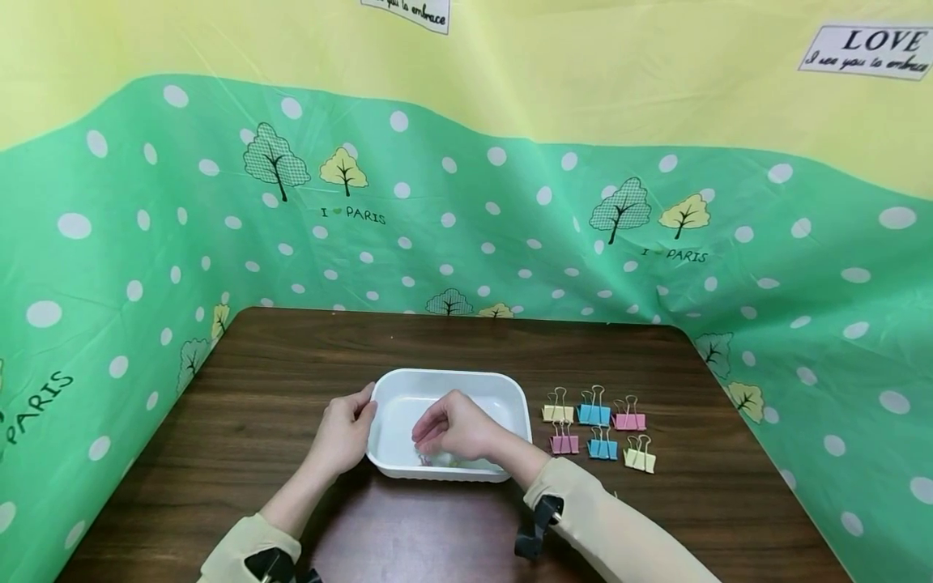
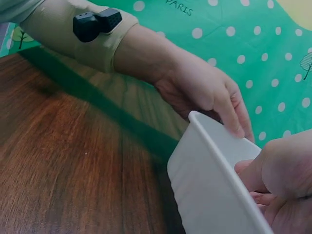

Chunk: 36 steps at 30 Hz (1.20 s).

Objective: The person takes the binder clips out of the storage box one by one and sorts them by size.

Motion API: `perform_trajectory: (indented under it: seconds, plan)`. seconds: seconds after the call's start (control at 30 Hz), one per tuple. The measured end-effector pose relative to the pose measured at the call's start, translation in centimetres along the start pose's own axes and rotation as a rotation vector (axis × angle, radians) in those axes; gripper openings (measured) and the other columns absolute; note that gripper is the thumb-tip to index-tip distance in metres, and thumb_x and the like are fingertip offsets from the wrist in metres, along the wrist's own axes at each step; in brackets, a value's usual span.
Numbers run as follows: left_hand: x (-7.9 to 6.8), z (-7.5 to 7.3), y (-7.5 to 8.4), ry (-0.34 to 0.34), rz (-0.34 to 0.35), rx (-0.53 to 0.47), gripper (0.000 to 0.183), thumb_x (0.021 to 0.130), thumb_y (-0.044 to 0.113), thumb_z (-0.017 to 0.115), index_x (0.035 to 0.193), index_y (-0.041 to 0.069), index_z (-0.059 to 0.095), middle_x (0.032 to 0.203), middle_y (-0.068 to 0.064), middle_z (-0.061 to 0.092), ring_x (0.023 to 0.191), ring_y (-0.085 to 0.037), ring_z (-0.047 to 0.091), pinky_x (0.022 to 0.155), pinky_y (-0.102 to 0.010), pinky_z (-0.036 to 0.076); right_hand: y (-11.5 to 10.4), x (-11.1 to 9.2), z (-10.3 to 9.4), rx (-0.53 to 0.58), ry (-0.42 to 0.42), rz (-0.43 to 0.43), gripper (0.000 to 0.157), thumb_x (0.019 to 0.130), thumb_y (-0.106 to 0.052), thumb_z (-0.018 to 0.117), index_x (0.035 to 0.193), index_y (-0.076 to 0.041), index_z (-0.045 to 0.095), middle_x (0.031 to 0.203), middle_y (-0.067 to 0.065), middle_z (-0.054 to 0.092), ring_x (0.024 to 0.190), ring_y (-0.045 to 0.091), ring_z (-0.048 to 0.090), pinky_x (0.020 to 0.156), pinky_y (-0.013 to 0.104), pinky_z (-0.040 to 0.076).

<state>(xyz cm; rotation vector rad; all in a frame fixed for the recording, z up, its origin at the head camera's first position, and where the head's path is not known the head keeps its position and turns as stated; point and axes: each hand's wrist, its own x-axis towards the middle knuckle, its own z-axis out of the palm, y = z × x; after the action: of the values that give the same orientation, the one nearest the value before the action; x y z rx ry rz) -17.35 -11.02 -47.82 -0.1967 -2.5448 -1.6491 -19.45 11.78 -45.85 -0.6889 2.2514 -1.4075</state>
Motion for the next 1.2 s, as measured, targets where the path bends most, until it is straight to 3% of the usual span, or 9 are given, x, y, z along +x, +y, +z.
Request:
perform_trajectory:
  seconds: [0.23, 0.5, 0.67, 1.2]
  plan:
    - [0.0, 0.1, 0.0, 0.002, 0.005, 0.006, 0.04, 0.105, -0.002, 0.057, 0.144, -0.014, 0.055, 0.144, -0.027, 0.058, 0.124, -0.032, 0.061, 0.091, -0.039, 0.058, 0.1, -0.1, 0.5, -0.024, -0.036, -0.032, 0.013, 0.081, 0.016, 0.082, 0.091, 0.009, 0.078, 0.085, 0.018, 0.078, 0.083, 0.031, 0.077, 0.071, 0.021, 0.059]
    - [0.1, 0.1, -0.1, -0.002, 0.0, 0.023, 0.04, 0.106, 0.001, 0.056, 0.144, -0.013, 0.055, 0.145, -0.026, 0.058, 0.126, -0.032, 0.059, 0.093, -0.039, 0.057, 0.4, -0.2, 0.9, -0.047, -0.045, -0.032, 0.014, 0.081, 0.02, 0.079, 0.087, 0.007, 0.077, 0.084, 0.02, 0.077, 0.081, 0.03, 0.077, 0.072, 0.026, 0.061]
    - [0.1, 0.2, -0.2, -0.003, 0.001, 0.022, 0.04, 0.106, 0.0, 0.056, 0.144, -0.014, 0.055, 0.145, -0.026, 0.058, 0.127, -0.033, 0.059, 0.095, -0.04, 0.056, 0.3, -0.3, 0.8, -0.046, -0.033, -0.026, 0.014, 0.081, 0.019, 0.079, 0.086, 0.006, 0.078, 0.08, 0.014, 0.077, 0.078, 0.025, 0.077, 0.071, 0.024, 0.06]
    - [0.0, 0.0, -0.1, -0.009, -0.02, 0.026, 0.041, 0.107, 0.002, 0.055, 0.146, -0.013, 0.053, 0.148, -0.024, 0.056, 0.132, -0.032, 0.055, 0.1, -0.045, 0.054, -1.6, -1.2, -2.1, -0.022, 0.035, -0.059, 0.015, 0.083, 0.02, 0.077, 0.093, 0.009, 0.078, 0.085, 0.015, 0.078, 0.082, 0.028, 0.077, 0.074, 0.028, 0.061]
